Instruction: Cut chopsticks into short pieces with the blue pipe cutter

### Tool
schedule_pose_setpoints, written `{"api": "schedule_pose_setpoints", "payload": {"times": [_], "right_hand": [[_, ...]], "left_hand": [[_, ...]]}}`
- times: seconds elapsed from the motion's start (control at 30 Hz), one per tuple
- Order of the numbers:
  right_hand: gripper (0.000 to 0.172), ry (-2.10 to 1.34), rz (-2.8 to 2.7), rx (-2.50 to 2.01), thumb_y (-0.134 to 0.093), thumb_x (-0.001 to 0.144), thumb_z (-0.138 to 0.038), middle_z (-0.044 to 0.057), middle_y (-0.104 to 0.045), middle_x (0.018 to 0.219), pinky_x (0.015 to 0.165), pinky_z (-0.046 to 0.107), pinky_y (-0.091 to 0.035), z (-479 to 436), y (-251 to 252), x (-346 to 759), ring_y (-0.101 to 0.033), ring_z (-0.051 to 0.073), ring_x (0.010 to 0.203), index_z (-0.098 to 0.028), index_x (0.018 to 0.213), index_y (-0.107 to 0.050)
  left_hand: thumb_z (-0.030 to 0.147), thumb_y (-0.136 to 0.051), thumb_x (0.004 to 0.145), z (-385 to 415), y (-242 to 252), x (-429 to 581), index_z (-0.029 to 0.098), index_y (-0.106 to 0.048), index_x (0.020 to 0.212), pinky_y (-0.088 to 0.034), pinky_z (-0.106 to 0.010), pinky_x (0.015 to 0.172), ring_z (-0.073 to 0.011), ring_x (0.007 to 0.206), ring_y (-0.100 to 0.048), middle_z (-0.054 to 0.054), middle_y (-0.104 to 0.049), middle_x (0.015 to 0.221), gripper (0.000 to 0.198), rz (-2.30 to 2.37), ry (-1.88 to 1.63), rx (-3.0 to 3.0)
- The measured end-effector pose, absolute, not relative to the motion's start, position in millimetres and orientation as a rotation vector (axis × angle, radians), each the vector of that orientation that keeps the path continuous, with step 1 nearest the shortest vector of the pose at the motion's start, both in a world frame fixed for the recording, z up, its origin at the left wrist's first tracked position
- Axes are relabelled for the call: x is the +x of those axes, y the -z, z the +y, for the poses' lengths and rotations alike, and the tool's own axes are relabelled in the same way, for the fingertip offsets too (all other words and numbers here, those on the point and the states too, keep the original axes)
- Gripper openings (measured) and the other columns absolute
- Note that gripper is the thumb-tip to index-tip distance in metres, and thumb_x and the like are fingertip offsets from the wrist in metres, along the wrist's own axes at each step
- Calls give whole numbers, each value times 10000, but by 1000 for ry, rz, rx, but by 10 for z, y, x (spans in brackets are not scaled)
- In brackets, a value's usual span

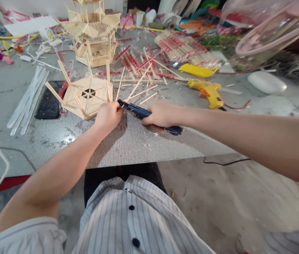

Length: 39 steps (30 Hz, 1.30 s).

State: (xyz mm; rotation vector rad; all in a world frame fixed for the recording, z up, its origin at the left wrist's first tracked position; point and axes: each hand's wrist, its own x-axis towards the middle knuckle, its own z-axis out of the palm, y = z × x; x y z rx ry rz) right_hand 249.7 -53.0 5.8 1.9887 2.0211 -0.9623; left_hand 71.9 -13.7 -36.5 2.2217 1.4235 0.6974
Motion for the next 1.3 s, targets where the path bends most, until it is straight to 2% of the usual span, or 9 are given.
{"api": "schedule_pose_setpoints", "payload": {"times": [0.3, 0.77, 0.83, 0.9, 0.97, 1.03, 1.13, 1.3], "right_hand": [[328, 871, 2026, 2008, -486, 727, -308, 69, -554, 446, 566, 288, -444, -533, -60, 2464, -540, 149, 464, -170, 434, -539], [294, 1011, 1853, 2003, -561, 759, -271, 24, -558, 497, 576, 255, -440, -571, -224, 2346, -513, 102, 437, -159, 492, -511], [335, 992, 1842, 2104, -554, 779, -342, 21, -540, 482, 537, 262, -426, -605, -217, 2323, -496, 107, 411, -163, 500, -505], [457, 967, 1850, 2194, -494, 809, -486, 33, -533, 466, 543, 274, -428, -638, -178, 2324, -497, 114, 403, -166, 484, -499], [634, 942, 1859, 2223, -326, 832, -647, 61, -535, 453, 602, 289, -443, -653, -132, 2338, -514, 124, 419, -165, 460, -500], [764, 959, 1845, 2228, -134, 825, -724, 84, -536, 444, 648, 302, -448, -649, -102, 2349, -527, 132, 429, -163, 462, -505], [804, 1025, 1761, 2311, -16, 827, -712, 90, -535, 444, 609, 306, -448, -630, -100, 2336, -521, 140, 408, -161, 537, -525], [751, 1012, 1703, 2399, -53, 870, -653, 74, -503, 417, 557, 300, -436, -641, -146, 2269, -501, 145, 389, -153, 604, -546]], "left_hand": [[222, -476, 764, -130, 363, 716, 161, -580, 591, -280, -288, 563, -134, 519, -434, -5, -457, 500, 210, 1439, -641, 2283], [253, -449, 792, -181, 332, 703, 153, -609, 670, -290, -255, 546, -121, 539, -452, -24, -554, 583, 225, 1505, -570, 2319], [265, -438, 806, -186, 332, 703, 153, -619, 694, -286, -258, 544, -124, 549, -464, -34, -580, 614, 240, 1519, -530, 2352], [283, -427, 824, -192, 330, 704, 154, -624, 711, -281, -262, 545, -131, 568, -482, -44, -602, 646, 261, 1520, -503, 2390], [314, -423, 838, -200, 325, 705, 159, -627, 723, -273, -262, 542, -138, 592, -503, -50, -618, 675, 280, 1518, -489, 2419], [333, -427, 843, -208, 318, 704, 165, -628, 730, -264, -262, 536, -145, 612, -520, -50, -627, 691, 285, 1532, -484, 2432], [331, -439, 844, -213, 310, 703, 169, -633, 740, -270, -265, 540, -154, 636, -545, -54, -640, 706, 273, 1554, -475, 2435], [325, -442, 847, -199, 314, 704, 167, -648, 762, -297, -280, 562, -173, 670, -573, -75, -667, 750, 274, 1553, -481, 2455]]}}
